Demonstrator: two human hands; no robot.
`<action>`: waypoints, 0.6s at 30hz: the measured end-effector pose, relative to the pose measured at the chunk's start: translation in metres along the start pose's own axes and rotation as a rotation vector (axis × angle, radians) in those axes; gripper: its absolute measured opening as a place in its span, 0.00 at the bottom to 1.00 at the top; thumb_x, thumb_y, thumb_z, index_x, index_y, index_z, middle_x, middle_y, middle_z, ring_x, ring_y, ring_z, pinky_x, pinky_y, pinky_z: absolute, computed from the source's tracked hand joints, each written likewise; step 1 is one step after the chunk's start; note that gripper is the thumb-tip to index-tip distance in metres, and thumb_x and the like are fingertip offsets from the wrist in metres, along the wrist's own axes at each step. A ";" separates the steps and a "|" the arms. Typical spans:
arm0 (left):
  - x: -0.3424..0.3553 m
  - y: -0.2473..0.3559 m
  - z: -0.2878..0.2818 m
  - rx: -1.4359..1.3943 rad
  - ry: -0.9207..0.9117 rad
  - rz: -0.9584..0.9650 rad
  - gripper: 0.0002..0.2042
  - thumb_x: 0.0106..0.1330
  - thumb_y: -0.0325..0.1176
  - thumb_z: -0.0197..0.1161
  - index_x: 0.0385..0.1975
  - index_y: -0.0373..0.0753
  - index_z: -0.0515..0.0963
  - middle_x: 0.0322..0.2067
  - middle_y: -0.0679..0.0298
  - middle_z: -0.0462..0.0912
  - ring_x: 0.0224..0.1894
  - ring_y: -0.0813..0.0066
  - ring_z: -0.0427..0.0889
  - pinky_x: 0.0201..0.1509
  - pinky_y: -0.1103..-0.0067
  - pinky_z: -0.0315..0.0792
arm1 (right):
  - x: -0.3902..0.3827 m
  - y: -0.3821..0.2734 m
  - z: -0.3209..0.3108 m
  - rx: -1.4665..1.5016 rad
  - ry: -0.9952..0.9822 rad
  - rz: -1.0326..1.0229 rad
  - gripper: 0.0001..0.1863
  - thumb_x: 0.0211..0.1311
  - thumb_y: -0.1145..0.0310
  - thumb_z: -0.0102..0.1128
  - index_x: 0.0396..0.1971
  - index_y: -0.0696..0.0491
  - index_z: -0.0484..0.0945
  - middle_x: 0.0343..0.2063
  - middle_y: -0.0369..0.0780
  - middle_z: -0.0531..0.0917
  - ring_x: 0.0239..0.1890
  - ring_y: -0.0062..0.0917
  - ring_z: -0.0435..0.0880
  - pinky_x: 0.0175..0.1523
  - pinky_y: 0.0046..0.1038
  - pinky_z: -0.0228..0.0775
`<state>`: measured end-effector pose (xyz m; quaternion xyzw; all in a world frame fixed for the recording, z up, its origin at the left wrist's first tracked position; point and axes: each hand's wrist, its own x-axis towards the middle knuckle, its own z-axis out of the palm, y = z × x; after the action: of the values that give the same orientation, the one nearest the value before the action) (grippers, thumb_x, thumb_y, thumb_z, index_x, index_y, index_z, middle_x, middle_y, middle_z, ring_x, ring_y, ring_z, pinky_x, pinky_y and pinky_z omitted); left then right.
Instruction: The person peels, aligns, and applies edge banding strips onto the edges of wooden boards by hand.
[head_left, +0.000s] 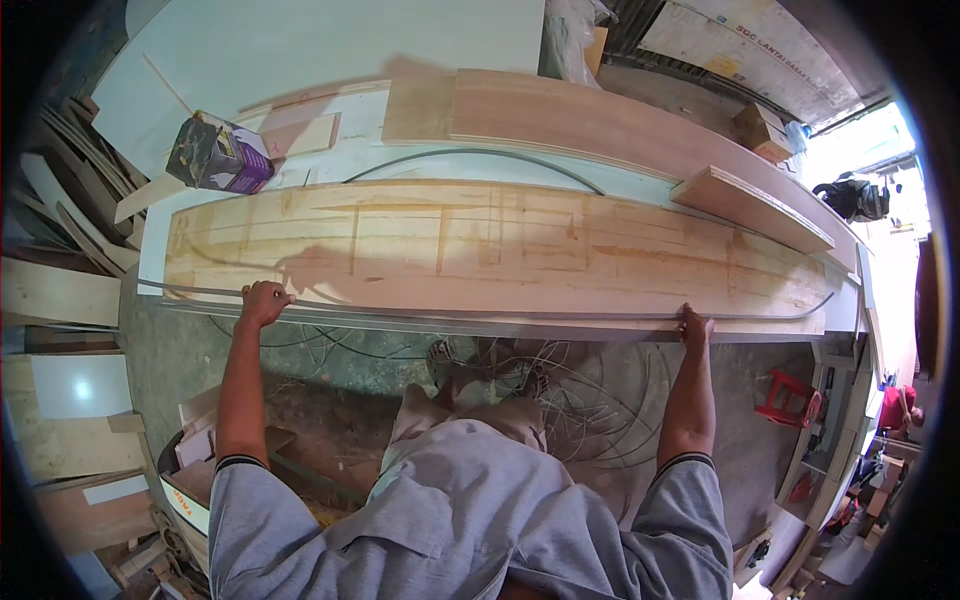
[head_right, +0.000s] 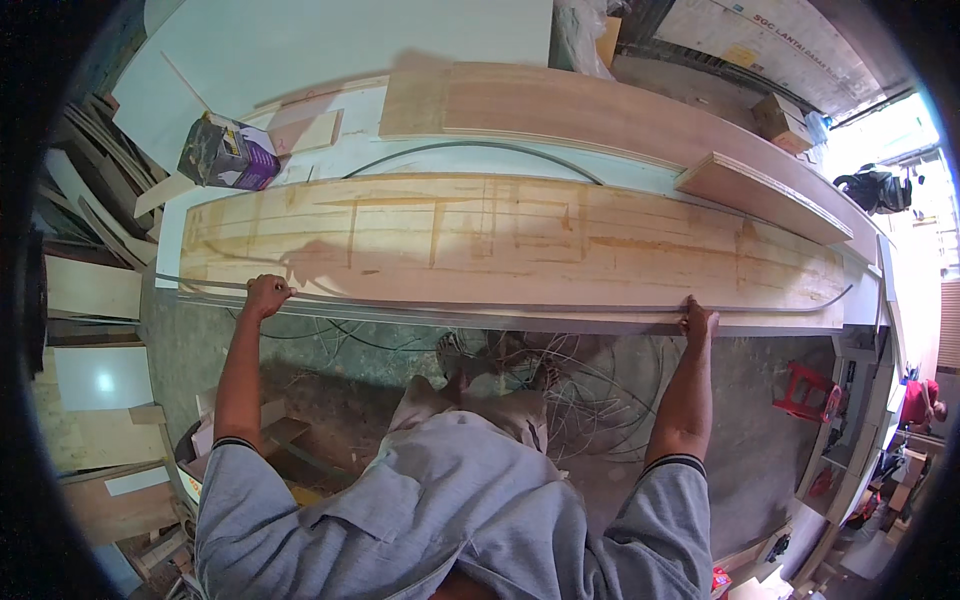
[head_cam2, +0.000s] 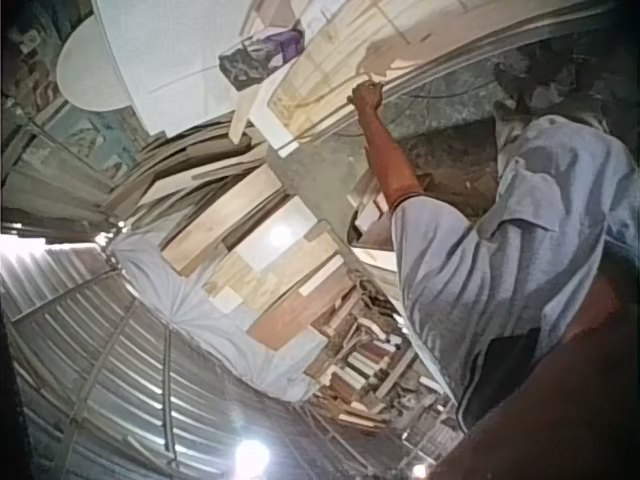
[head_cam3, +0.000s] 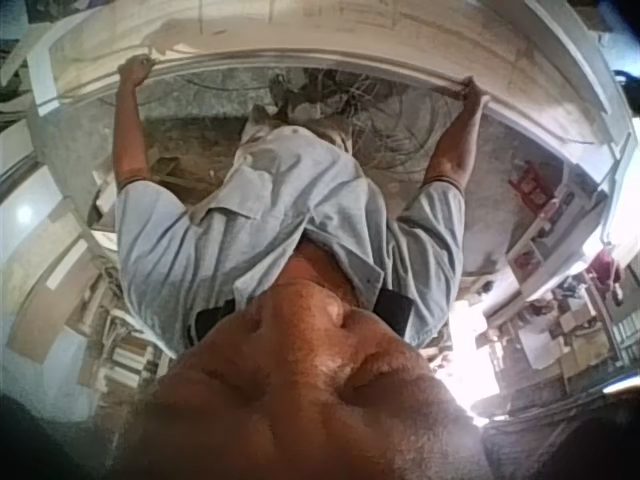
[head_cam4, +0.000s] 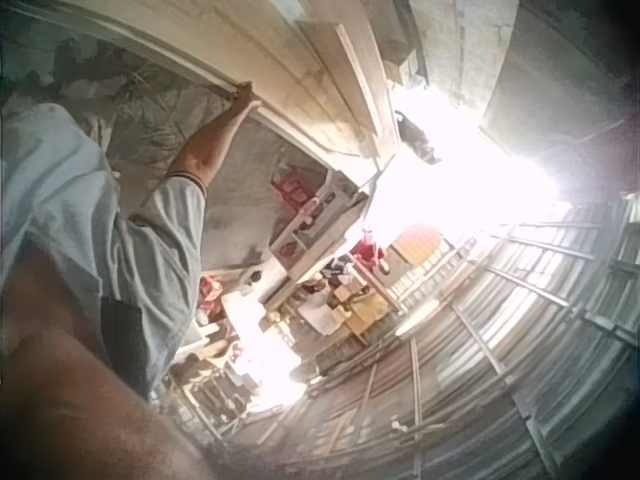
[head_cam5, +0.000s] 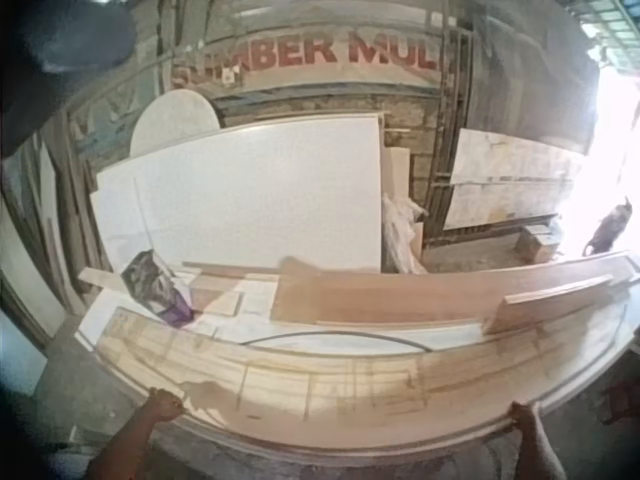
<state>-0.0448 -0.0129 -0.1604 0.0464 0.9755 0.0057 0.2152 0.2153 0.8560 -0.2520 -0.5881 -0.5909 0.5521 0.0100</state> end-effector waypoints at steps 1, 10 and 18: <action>-0.014 -0.009 0.001 0.002 -0.001 -0.035 0.15 0.55 0.51 0.65 0.24 0.44 0.84 0.27 0.62 0.82 0.40 0.62 0.79 0.55 0.59 0.60 | -0.019 -0.011 0.026 -0.184 0.133 -0.039 0.26 0.56 0.57 0.67 0.44 0.62 0.71 0.30 0.48 0.81 0.23 0.32 0.83 0.20 0.30 0.73; -0.012 0.005 0.025 0.004 0.142 -0.014 0.16 0.56 0.49 0.65 0.27 0.41 0.83 0.36 0.56 0.79 0.46 0.58 0.77 0.57 0.55 0.63 | -0.044 0.020 0.023 -0.839 0.672 -0.375 0.32 0.54 0.46 0.62 0.47 0.57 0.69 0.42 0.51 0.79 0.46 0.47 0.78 0.49 0.44 0.70; -0.018 -0.003 0.041 0.012 0.219 -0.050 0.13 0.57 0.45 0.66 0.27 0.41 0.81 0.37 0.56 0.76 0.48 0.57 0.74 0.56 0.57 0.62 | -0.082 0.012 0.041 -0.989 0.724 -0.586 0.22 0.61 0.50 0.56 0.42 0.54 0.73 0.46 0.47 0.76 0.51 0.40 0.75 0.49 0.42 0.69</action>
<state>-0.0112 -0.0183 -0.1901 0.0224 0.9940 -0.0006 0.1069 0.2221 0.7679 -0.2234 -0.4870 -0.8682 -0.0406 0.0861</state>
